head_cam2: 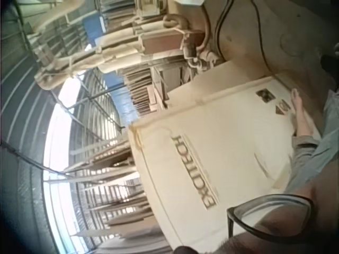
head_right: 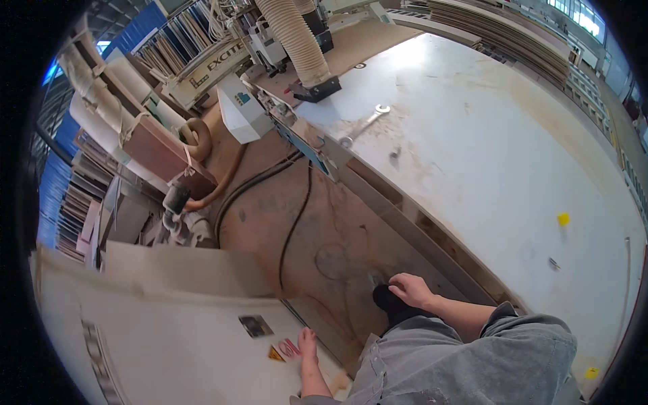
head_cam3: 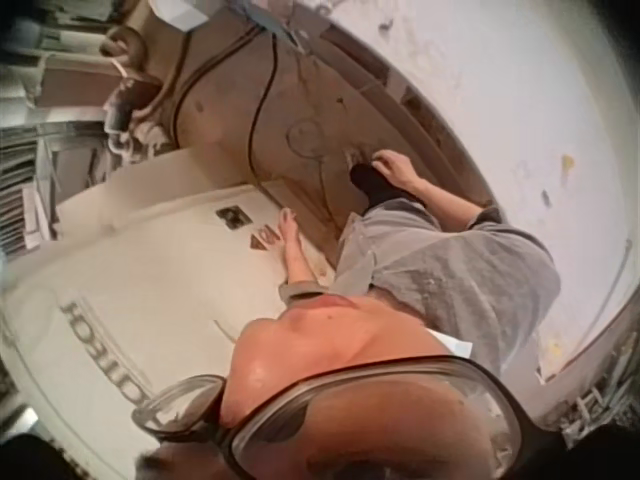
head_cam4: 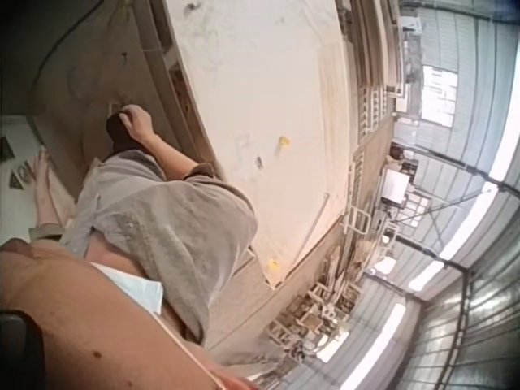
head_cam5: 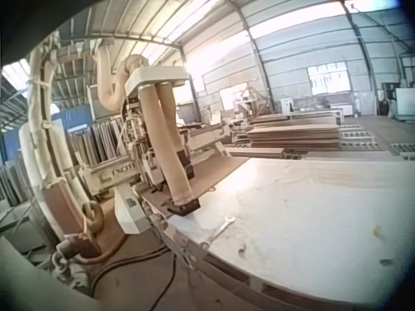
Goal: The recorder operates a computer control panel for a woodworking machine and performs manual adjustments using a wrench.
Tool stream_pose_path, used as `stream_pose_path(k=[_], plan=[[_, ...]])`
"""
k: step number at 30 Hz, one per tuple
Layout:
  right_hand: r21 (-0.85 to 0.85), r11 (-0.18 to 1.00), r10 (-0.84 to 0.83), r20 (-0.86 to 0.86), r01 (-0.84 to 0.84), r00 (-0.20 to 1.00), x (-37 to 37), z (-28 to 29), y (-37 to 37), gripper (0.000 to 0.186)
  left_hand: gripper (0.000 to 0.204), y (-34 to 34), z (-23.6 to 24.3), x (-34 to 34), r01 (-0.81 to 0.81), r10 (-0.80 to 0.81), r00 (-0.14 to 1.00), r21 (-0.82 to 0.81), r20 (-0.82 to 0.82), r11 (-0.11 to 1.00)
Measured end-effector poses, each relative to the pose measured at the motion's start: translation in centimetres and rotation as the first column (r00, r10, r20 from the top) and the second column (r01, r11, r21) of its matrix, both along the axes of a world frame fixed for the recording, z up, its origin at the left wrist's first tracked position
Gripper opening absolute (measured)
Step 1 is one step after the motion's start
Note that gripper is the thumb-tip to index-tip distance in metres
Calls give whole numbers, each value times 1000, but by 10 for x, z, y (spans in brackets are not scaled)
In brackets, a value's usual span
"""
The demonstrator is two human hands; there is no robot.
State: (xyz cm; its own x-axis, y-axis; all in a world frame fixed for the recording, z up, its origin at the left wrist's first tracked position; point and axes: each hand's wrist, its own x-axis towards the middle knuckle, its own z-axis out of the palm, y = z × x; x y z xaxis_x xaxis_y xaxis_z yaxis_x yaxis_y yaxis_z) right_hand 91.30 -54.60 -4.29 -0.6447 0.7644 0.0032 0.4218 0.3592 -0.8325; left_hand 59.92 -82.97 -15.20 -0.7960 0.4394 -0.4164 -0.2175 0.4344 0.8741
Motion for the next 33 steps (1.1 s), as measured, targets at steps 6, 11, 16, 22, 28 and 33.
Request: stream_pose_path(k=[6, 11, 16, 22, 28, 33], plan=[[53, 994, 94, -61, -91, 994, -189, 24, 119, 20, 42, 48, -34, -104, 315, -208, 944, -514, 256, 798], [155, 957, 256, -50, -245, 965, -360, 50, 227, 18, 44, 135, -43, -236, 403, -327, 915, -601, 238, 690], [290, 946, 172, -77, -144, 982, -498, 36, 323, 21, 42, 224, -34, -392, 335, -413, 911, -556, -15, 760], [287, 939, -146, -160, 187, 976, -606, 100, 481, 24, 44, 445, 33, -585, 318, -482, 835, -480, -267, 818], [284, 813, -413, -333, 508, 848, -665, 121, 656, 19, 38, 726, 135, -664, 550, -573, 507, -270, -643, 790], [350, 692, -596, -214, 631, 774, -683, 88, 781, 17, 42, 953, 165, -641, 847, -413, 176, -76, -894, 527]])
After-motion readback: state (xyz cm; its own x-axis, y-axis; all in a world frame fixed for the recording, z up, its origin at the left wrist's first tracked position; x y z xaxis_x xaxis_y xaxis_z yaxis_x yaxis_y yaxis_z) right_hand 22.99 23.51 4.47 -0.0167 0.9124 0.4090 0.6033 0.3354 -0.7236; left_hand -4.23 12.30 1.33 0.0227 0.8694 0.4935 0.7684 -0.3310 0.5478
